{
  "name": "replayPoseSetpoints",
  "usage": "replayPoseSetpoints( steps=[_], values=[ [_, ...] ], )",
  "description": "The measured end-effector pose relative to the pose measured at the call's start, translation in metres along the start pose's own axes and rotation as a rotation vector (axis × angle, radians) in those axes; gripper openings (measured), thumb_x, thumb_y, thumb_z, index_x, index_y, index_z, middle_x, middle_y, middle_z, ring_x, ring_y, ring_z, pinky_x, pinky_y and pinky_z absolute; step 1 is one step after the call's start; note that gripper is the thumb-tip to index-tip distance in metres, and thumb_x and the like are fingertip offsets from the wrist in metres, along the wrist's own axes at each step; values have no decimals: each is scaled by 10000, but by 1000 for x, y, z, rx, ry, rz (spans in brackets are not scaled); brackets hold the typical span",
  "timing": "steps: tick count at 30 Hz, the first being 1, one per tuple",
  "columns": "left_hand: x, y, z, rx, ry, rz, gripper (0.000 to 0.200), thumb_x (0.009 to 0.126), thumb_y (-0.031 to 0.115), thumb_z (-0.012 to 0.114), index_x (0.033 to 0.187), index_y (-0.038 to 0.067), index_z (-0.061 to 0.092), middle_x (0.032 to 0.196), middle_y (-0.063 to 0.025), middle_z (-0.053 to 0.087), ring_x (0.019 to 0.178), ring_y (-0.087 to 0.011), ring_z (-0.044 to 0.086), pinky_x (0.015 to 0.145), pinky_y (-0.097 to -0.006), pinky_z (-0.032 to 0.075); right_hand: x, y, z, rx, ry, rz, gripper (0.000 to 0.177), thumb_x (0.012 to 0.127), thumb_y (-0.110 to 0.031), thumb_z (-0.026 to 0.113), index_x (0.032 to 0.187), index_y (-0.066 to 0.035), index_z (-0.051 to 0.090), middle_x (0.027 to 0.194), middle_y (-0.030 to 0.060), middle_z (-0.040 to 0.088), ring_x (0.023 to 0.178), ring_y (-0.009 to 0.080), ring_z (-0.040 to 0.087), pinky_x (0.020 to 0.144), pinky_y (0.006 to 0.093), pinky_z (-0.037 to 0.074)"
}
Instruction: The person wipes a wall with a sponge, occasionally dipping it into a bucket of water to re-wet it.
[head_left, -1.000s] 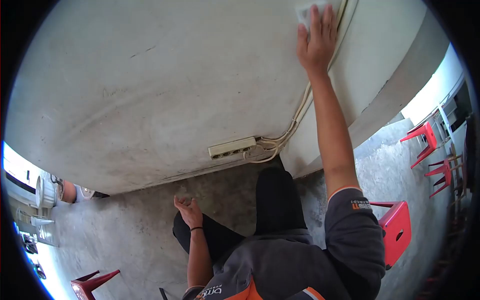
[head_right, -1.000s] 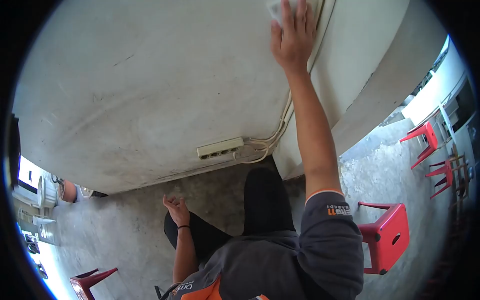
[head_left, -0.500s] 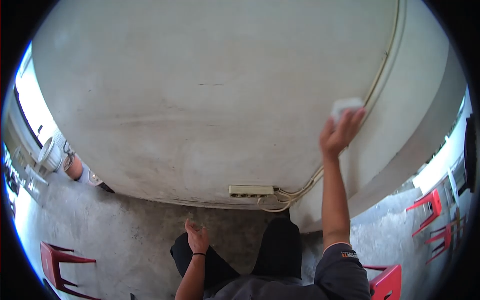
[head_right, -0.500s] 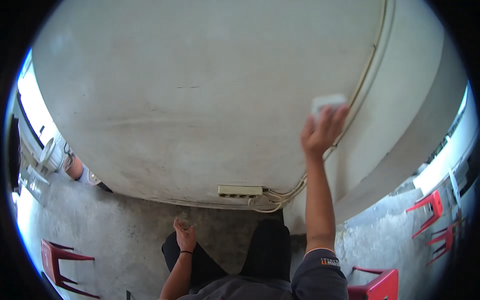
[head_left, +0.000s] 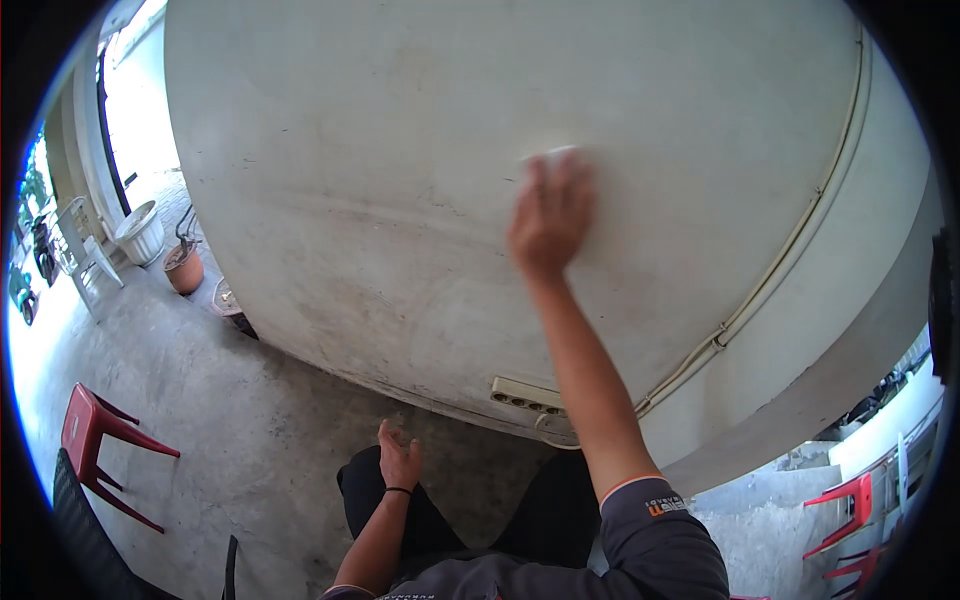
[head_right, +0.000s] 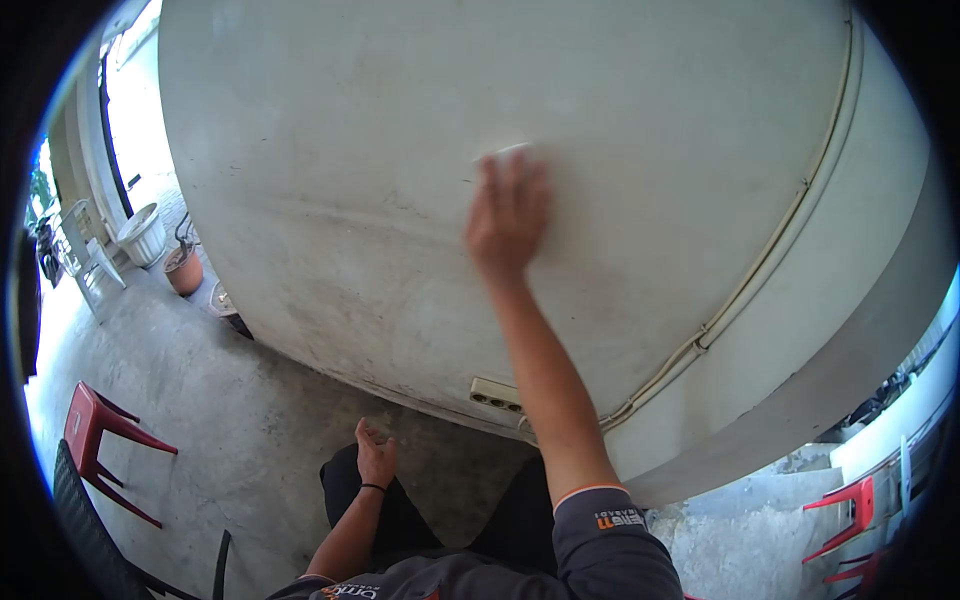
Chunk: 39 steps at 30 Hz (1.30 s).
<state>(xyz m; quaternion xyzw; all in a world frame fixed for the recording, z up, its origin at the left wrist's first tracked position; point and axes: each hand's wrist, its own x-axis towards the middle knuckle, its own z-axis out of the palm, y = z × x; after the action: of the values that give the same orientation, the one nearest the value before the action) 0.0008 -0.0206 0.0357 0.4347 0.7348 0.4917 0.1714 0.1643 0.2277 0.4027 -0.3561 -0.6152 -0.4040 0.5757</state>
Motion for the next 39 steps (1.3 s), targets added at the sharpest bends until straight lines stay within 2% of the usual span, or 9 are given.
replayPoseSetpoints(
  steps=[7, 11, 15, 18, 21, 27, 32, 36, 39],
  values=[
    [-2, 0, -3, -7, 13, -13, 746, 823, 158, 671, 1442, 11, 279, 1193, -193, 557, 941, -313, 641, 815, -418, 519, -90, -96, 27, 201, -409, -579, 447, 934, -148, 490, 1378, -174, 538, 1519, 25, 420, 1398, 259, 393, 1141, 404, 316],
    [-1, -6, -6, -38, 37, -30, 744, 827, 166, 674, 1441, 14, 281, 1192, -187, 561, 947, -313, 643, 814, -417, 521, -36, -50, 15, 230, -202, -300, 472, 889, -42, 553, 1345, -166, 572, 1509, 80, 427, 1405, 324, 378, 1151, 487, 289],
    [2, 0, -10, -30, 13, -47, 745, 827, 162, 680, 1440, 21, 280, 1183, -186, 569, 959, -308, 641, 811, -409, 522, 77, 65, -46, -73, 293, -67, 402, 950, -206, 568, 1302, -12, 554, 1334, 222, 543, 1339, 420, 425, 1137, 546, 283],
    [2, -4, -9, -9, -4, -18, 747, 825, 156, 685, 1438, 38, 274, 1173, -186, 576, 975, -306, 632, 815, -402, 519, 95, 133, -69, -339, 367, 332, 547, 953, -295, 559, 1416, -25, 454, 1472, 260, 405, 1362, 440, 388, 1076, 552, 349],
    [7, -2, -7, -17, -16, -51, 744, 829, 161, 685, 1438, 45, 275, 1176, -179, 583, 987, -310, 629, 825, -409, 516, 90, 132, -62, -373, 327, 289, 555, 961, -314, 542, 1444, -61, 439, 1497, 259, 374, 1368, 431, 387, 1047, 541, 374],
    [11, 0, -1, -8, -43, -68, 741, 831, 174, 685, 1439, 42, 281, 1196, -163, 582, 986, -305, 629, 826, -414, 515, 40, 24, 2, -96, 144, -109, 470, 987, -279, 484, 1410, -75, 495, 1493, 202, 411, 1363, 409, 403, 1100, 510, 330],
    [7, 14, 2, -29, -64, -67, 735, 835, 185, 675, 1440, 28, 289, 1212, -172, 572, 983, -316, 631, 817, -418, 519, -91, -87, 51, 63, -422, -602, 521, 948, -105, 462, 1467, -128, 430, 1566, 51, 348, 1436, 280, 336, 1161, 395, 281],
    [1, 21, 6, -78, -66, -123, 731, 845, 186, 671, 1446, 33, 283, 1220, -174, 572, 980, -314, 635, 817, -426, 521, -118, -93, 67, 253, -505, -846, 518, 961, -101, 435, 1478, -118, 410, 1564, 58, 350, 1430, 262, 351, 1169, 384, 268],
    [-3, 23, 6, -102, -81, -147, 726, 852, 190, 668, 1447, 36, 283, 1222, -172, 572, 978, -311, 637, 816, -428, 520, -20, -64, 50, -260, -328, -749, 489, 983, -151, 439, 1472, -147, 425, 1558, 70, 355, 1434, 292, 336, 1191, 411, 223]
  ],
)
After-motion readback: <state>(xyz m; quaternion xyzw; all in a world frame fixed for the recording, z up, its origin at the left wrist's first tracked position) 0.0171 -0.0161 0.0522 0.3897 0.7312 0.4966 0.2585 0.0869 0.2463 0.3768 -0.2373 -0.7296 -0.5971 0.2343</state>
